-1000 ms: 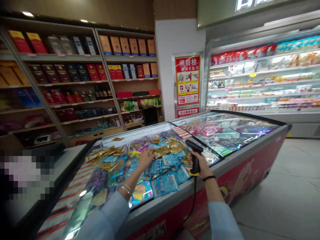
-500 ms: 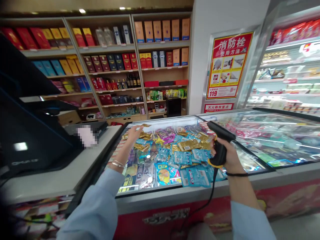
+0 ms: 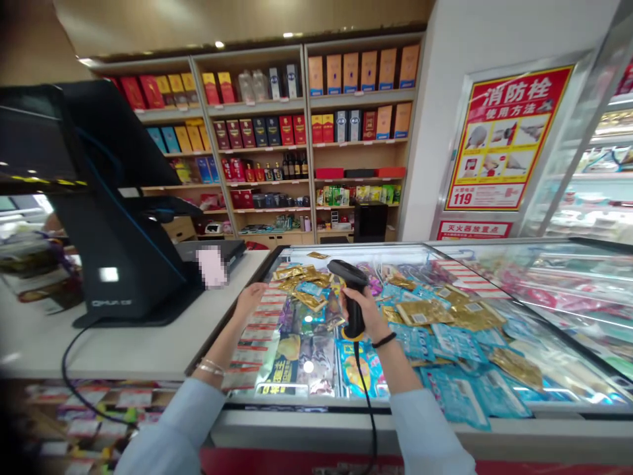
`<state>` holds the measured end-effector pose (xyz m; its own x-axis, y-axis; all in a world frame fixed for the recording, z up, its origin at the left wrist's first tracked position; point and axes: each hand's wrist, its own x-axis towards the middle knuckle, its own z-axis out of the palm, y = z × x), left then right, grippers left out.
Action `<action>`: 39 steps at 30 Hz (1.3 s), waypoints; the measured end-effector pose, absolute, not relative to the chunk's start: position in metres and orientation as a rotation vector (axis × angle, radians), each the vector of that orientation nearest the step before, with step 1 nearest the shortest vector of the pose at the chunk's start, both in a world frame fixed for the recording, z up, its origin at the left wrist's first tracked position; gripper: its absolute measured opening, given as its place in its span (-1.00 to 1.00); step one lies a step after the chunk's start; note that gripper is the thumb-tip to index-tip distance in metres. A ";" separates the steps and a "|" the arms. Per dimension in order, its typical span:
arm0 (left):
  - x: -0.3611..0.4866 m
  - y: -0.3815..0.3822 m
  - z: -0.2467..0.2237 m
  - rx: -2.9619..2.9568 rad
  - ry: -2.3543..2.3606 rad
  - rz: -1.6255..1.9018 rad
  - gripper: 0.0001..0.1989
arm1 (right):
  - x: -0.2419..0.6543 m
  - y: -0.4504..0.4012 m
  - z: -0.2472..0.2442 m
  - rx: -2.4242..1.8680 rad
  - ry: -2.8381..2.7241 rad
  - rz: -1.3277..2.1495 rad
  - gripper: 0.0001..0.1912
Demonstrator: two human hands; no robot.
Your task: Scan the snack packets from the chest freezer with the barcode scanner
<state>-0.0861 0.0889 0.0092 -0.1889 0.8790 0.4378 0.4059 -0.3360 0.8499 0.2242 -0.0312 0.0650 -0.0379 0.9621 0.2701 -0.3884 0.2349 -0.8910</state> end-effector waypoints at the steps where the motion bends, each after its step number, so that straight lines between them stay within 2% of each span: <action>1: -0.083 0.088 0.004 1.670 1.493 1.514 -0.77 | 0.216 -0.024 0.057 -0.681 -1.101 1.281 -0.70; 7: -0.053 0.084 -0.015 2.017 1.455 1.273 -0.86 | 0.192 0.002 0.022 -0.718 -1.107 1.416 -0.67; 10: -0.043 0.076 -0.016 2.078 1.434 1.176 -0.83 | 0.193 0.003 0.019 -0.732 -1.163 1.425 -0.68; 14: -0.031 0.064 -0.011 1.639 1.189 1.150 -0.72 | 0.199 0.001 0.020 -0.725 -1.138 1.414 -0.69; 18: -0.027 0.059 -0.001 0.965 0.847 1.112 -0.80 | 0.205 0.001 0.022 -0.714 -1.130 1.415 -0.69; 22: -0.029 0.059 0.005 0.605 0.688 1.142 -0.88 | 0.207 0.000 0.026 -0.693 -1.107 1.406 -0.69; 29: -0.020 0.057 0.006 0.441 0.634 1.104 -0.59 | 0.199 -0.006 0.025 -0.696 -1.163 1.352 -0.71; 39: -0.005 0.076 0.002 0.445 0.686 1.158 -0.63 | 0.198 -0.002 0.016 -0.677 -1.116 1.358 -0.70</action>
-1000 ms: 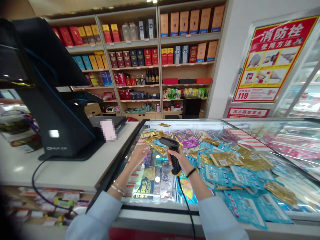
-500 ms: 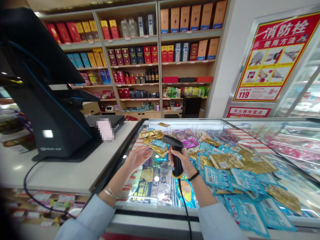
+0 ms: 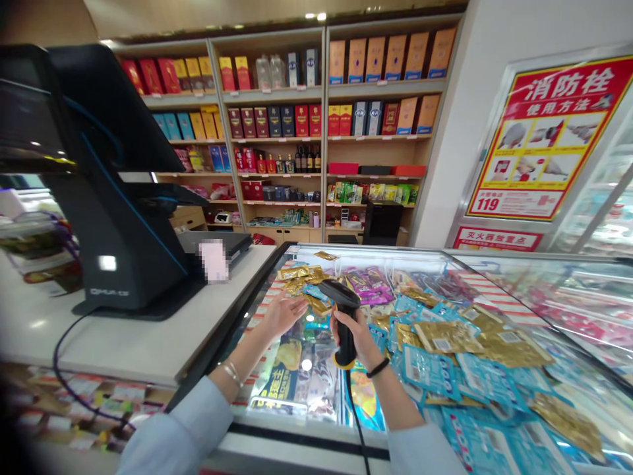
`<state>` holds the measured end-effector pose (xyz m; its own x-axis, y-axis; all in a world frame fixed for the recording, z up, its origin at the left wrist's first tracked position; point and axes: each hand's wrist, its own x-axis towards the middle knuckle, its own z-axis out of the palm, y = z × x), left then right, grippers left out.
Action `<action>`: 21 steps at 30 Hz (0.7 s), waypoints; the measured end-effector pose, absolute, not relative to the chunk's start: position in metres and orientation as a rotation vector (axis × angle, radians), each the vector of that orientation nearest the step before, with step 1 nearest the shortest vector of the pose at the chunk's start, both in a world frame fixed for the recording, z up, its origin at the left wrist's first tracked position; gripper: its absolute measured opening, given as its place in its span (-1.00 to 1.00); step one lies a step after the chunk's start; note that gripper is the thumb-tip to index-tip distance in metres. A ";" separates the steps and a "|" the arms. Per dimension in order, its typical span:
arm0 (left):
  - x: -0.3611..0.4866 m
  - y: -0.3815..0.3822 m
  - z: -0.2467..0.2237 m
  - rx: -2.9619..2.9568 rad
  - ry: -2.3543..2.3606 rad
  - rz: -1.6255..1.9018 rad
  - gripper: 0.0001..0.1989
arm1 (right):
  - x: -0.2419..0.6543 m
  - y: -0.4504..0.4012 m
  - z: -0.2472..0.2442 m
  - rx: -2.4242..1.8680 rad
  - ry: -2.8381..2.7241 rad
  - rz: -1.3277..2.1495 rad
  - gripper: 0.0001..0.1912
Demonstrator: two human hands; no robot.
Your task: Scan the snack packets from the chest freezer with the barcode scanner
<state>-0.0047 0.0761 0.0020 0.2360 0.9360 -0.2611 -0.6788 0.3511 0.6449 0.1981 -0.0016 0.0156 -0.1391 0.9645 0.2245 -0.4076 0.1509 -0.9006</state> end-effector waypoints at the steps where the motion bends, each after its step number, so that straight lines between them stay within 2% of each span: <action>1: -0.003 0.077 0.002 0.454 0.688 1.152 -0.61 | 0.198 -0.002 0.016 -0.676 -1.117 1.360 -0.71; 10: -0.004 0.078 -0.004 0.600 0.790 1.149 -0.67 | 0.198 -0.003 0.018 -0.663 -1.112 1.361 -0.73; 17: -0.032 0.079 -0.006 0.874 1.241 1.515 -0.88 | 0.198 -0.004 0.019 -0.688 -1.141 1.348 -0.71; 19: -0.042 0.081 -0.003 0.975 1.385 1.596 -0.88 | 0.197 -0.006 0.019 -0.691 -1.149 1.345 -0.72; 21: -0.051 0.083 -0.002 0.999 1.424 1.670 -0.80 | 0.197 -0.007 0.019 -0.695 -1.156 1.342 -0.72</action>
<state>-0.0514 0.0833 -0.0016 -0.4456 0.8888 0.1073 -0.0347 -0.1370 0.9900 0.1971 -0.0071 0.0193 -0.1490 0.9611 0.2328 -0.3723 0.1635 -0.9136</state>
